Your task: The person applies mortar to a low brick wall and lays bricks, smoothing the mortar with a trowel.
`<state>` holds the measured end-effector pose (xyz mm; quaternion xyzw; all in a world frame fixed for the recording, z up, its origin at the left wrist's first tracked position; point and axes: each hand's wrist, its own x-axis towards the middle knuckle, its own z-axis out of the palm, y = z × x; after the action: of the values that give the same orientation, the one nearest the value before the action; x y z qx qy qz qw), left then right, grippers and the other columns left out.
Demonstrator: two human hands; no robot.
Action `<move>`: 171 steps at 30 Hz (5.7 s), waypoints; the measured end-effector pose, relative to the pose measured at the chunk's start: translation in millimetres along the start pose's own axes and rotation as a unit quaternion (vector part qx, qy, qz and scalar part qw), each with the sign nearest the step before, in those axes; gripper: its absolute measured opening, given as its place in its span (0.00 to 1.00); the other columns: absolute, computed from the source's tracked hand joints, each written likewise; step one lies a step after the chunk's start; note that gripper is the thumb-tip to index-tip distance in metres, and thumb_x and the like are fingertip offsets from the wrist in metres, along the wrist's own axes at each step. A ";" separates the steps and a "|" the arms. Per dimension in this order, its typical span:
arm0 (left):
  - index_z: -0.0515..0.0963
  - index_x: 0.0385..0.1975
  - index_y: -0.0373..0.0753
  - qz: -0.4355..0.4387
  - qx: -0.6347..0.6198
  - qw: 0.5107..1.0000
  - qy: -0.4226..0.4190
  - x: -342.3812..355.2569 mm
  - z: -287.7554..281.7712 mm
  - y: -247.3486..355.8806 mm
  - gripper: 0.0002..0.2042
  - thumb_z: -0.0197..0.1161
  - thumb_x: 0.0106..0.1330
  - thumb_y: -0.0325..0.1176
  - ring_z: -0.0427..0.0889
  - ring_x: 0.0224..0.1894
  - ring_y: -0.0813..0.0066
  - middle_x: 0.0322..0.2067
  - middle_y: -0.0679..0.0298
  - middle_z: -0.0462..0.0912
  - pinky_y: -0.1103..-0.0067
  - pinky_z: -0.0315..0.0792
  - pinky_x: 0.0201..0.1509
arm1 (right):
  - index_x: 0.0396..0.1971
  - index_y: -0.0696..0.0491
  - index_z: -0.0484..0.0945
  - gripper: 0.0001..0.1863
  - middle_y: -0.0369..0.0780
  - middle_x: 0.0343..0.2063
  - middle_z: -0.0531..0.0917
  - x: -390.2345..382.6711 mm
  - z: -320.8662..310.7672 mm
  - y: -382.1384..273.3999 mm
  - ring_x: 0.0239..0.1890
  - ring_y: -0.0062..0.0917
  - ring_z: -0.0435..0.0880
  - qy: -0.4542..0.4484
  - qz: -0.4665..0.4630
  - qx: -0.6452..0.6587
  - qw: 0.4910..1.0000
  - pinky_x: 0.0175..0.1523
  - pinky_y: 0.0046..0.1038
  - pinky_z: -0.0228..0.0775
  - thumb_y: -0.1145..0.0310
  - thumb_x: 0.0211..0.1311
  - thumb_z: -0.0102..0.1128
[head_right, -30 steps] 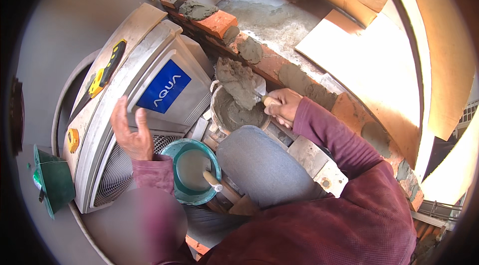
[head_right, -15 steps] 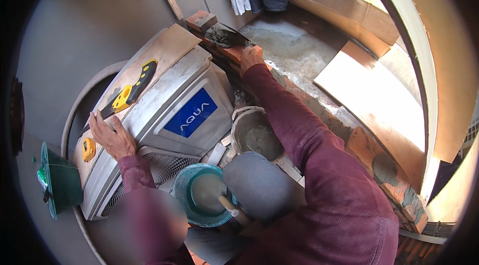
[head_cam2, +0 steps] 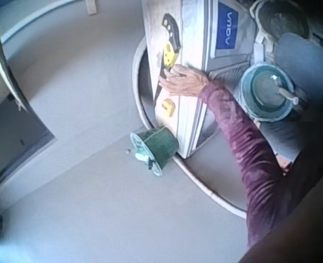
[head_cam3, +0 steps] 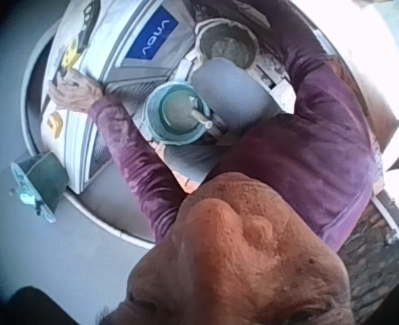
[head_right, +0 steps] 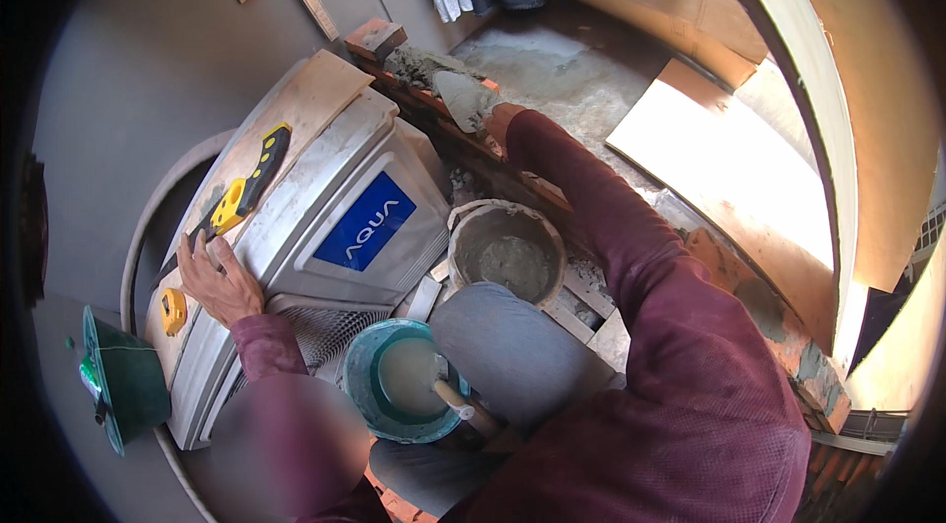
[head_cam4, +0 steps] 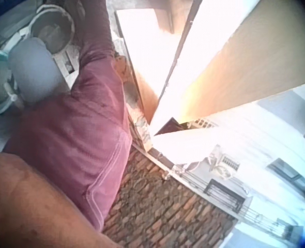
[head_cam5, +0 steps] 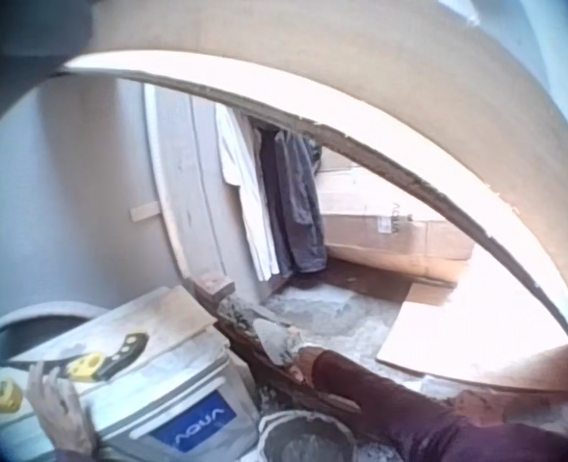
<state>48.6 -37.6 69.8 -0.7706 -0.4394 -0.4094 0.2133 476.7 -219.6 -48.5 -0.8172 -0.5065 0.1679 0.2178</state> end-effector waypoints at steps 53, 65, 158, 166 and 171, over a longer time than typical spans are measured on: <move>0.80 0.49 0.45 0.010 -0.008 1.000 -0.013 -4.1 -4.5 8.4 0.16 0.60 0.65 0.44 0.74 0.60 0.64 0.55 0.64 0.78 0.43 0.34 0.71 | 0.34 0.56 0.79 0.07 0.45 0.36 0.80 10.7 -63.0 -16.9 0.37 0.34 0.83 0.202 -0.009 -0.390 0.899 0.40 0.31 0.77 0.72 0.59 0.54; 0.81 0.47 0.47 0.000 0.001 1.000 -0.014 -6.5 -3.6 -1.1 0.15 0.60 0.65 0.43 0.74 0.59 0.66 0.55 0.65 0.78 0.42 0.34 0.71 | 0.37 0.53 0.81 0.09 0.39 0.41 0.81 52.9 -76.6 -45.1 0.44 0.33 0.82 0.106 -0.009 -0.431 0.896 0.42 0.34 0.79 0.69 0.64 0.53; 0.63 0.64 0.35 -0.547 -0.812 0.206 -0.009 -269.3 -257.0 48.0 0.27 0.50 0.69 0.45 0.74 0.59 0.56 0.61 0.52 0.71 0.61 0.74 0.59 | 0.73 0.50 0.30 0.55 0.46 0.70 0.51 -321.8 124.2 -295.5 0.71 0.33 0.52 -0.300 -0.183 0.725 0.592 0.72 0.36 0.46 0.50 0.60 0.61; 0.74 0.57 0.35 -0.066 -0.396 0.907 -0.127 -79.9 -154.1 51.7 0.24 0.56 0.71 0.48 0.76 0.53 0.62 0.56 0.53 0.75 0.71 0.69 0.56 | 0.70 0.54 0.50 0.45 0.46 0.57 0.71 -229.0 -29.4 -164.1 0.54 0.30 0.76 0.030 -0.114 0.760 0.639 0.56 0.31 0.71 0.60 0.53 0.59; 0.65 0.65 0.43 -0.013 0.028 0.995 0.092 -11.3 -53.1 -85.5 0.27 0.45 0.73 0.54 0.53 0.71 0.50 0.67 0.52 0.60 0.55 0.46 0.72 | 0.63 0.43 0.71 0.42 0.46 0.55 0.72 -39.9 -103.0 -83.3 0.51 0.37 0.76 0.173 -0.088 0.064 0.979 0.58 0.34 0.69 0.50 0.41 0.68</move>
<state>-50.9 -35.1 88.4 -0.7179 -0.4389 -0.4689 0.2687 447.6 -242.0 84.9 -0.7707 -0.5189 0.0360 0.3680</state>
